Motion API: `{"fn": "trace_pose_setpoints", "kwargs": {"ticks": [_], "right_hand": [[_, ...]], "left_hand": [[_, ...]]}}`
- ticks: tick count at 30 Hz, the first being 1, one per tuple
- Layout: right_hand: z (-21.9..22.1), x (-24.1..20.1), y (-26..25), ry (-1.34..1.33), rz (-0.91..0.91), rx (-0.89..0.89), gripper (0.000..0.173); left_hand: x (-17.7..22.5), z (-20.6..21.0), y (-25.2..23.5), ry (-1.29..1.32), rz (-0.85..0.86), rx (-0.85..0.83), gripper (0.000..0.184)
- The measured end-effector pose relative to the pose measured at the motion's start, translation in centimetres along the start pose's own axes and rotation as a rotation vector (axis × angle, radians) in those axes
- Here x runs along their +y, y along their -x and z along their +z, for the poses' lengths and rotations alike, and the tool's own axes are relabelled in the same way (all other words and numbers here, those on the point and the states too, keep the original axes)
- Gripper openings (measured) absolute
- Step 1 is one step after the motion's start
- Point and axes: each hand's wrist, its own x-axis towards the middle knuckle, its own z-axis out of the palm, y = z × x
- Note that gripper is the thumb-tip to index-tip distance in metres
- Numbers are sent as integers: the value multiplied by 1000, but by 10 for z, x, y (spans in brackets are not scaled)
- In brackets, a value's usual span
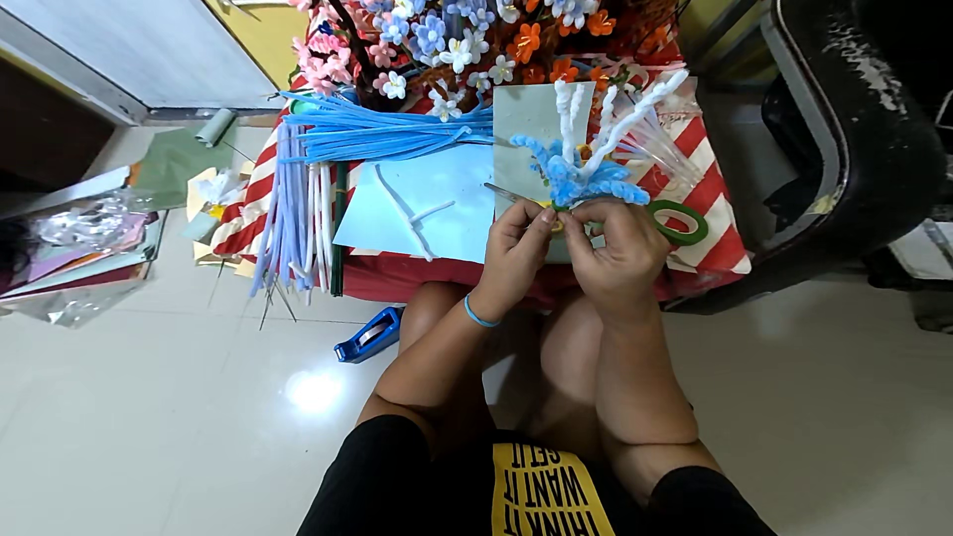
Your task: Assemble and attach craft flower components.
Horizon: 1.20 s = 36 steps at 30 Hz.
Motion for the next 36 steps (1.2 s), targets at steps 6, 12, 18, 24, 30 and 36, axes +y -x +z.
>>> {"fn": "trace_pose_setpoints", "kwargs": {"ticks": [6, 12, 18, 24, 30, 36], "right_hand": [[-3, -1, -1, -95, 30, -42, 3], [-1, -2, 0, -107, 65, 2, 5], [2, -3, 2, -218, 151, 9, 7], [6, -2, 3, -285, 181, 25, 6], [8, -1, 4, -330, 194, 39, 6], [8, 0, 5, -384, 223, 36, 7]], "left_hand": [[2, -2, 0, 49, -26, -3, 20], [3, -1, 0, 105, -59, 17, 22], [5, -2, 0, 141, -80, 14, 23], [8, -2, -1, 212, -150, 4, 24], [13, -2, -1, 289, -215, 5, 25], [13, -2, -1, 342, -241, -1, 25]]}}
